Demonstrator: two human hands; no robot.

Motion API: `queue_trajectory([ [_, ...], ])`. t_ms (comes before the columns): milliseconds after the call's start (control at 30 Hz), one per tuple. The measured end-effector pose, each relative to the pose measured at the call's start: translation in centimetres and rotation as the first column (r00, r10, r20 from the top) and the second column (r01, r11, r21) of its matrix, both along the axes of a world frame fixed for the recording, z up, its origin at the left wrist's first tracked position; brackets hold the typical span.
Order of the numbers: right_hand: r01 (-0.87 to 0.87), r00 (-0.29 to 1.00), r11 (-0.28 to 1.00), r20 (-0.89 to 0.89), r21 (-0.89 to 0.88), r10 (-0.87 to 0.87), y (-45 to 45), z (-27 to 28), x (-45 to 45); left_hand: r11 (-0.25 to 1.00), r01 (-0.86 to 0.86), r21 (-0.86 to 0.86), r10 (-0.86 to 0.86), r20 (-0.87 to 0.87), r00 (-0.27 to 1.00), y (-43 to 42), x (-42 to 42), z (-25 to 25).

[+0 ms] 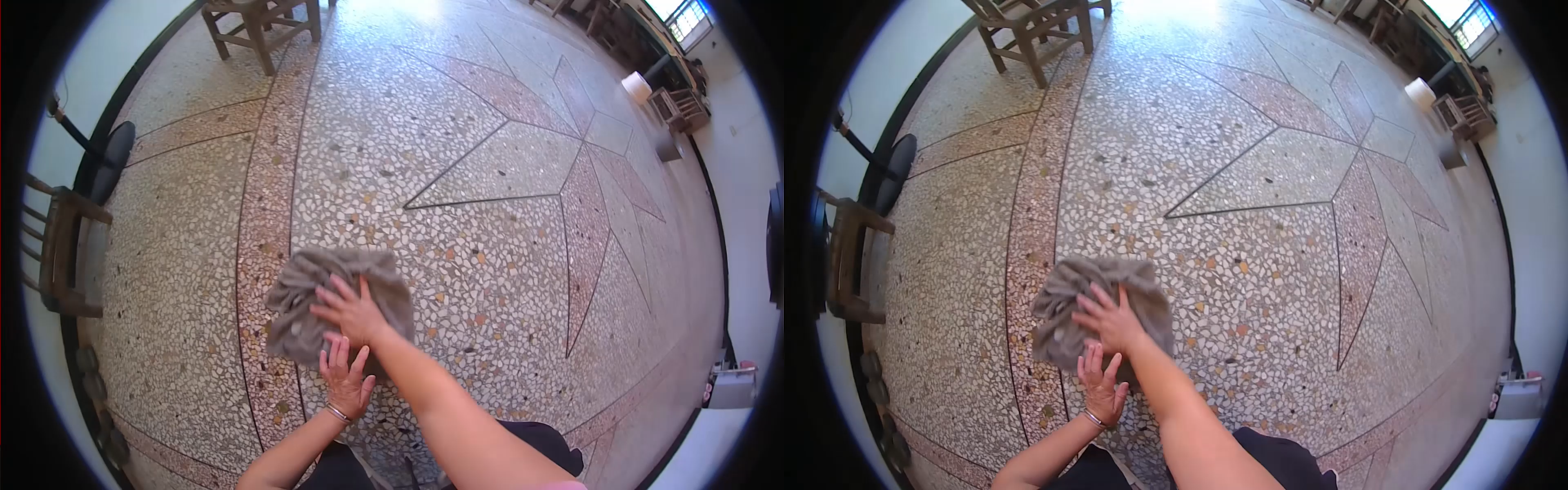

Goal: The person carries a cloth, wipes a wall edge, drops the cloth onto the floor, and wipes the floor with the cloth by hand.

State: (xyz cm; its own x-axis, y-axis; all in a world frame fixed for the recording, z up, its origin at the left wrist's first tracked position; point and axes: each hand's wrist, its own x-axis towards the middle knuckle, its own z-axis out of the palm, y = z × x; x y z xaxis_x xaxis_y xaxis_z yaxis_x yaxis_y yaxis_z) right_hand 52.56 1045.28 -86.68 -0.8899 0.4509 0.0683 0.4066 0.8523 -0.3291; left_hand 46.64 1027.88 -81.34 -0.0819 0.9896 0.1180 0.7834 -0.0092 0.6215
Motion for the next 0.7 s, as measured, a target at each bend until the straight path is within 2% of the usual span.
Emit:
queue_trajectory([
  [67,0.123,0.992,0.992,0.029,0.021,-0.124,3.6,1.0,0.9,0.998,0.043,0.035,-0.042,-0.031,0.999,0.7,-0.1,1.3],
  [100,0.179,0.984,0.984,-0.021,0.019,-0.178,5.1,0.8,1.8,0.999,0.043,0.022,-0.042,-0.028,0.999,0.6,-0.3,1.8],
  [233,0.273,0.961,0.962,0.047,0.033,-0.274,8.4,1.3,8.8,0.998,0.065,-0.020,-0.065,-0.017,0.998,0.7,-0.7,2.6],
  [367,0.393,0.911,0.919,0.124,0.037,-0.394,7.2,2.1,19.5,0.979,0.168,-0.116,-0.180,-0.103,0.978,1.0,0.3,2.7],
  [400,0.421,0.899,0.907,0.125,0.026,-0.420,6.0,2.1,22.4,0.958,0.246,-0.146,-0.263,-0.116,0.958,1.3,0.7,3.1],
  [467,0.578,0.802,0.815,0.155,0.041,-0.577,2.3,2.1,28.4,0.902,0.386,-0.192,-0.413,-0.132,0.901,2.2,1.9,4.3],
  [600,0.779,0.600,0.623,0.199,0.072,-0.775,-9.3,2.6,41.1,0.769,0.564,-0.300,-0.616,-0.116,0.779,3.8,4.2,5.9],
  [700,0.952,0.257,0.294,0.296,0.088,-0.920,-20.6,2.4,46.6,0.706,0.607,-0.364,-0.677,-0.096,0.730,3.9,6.0,5.8],
])
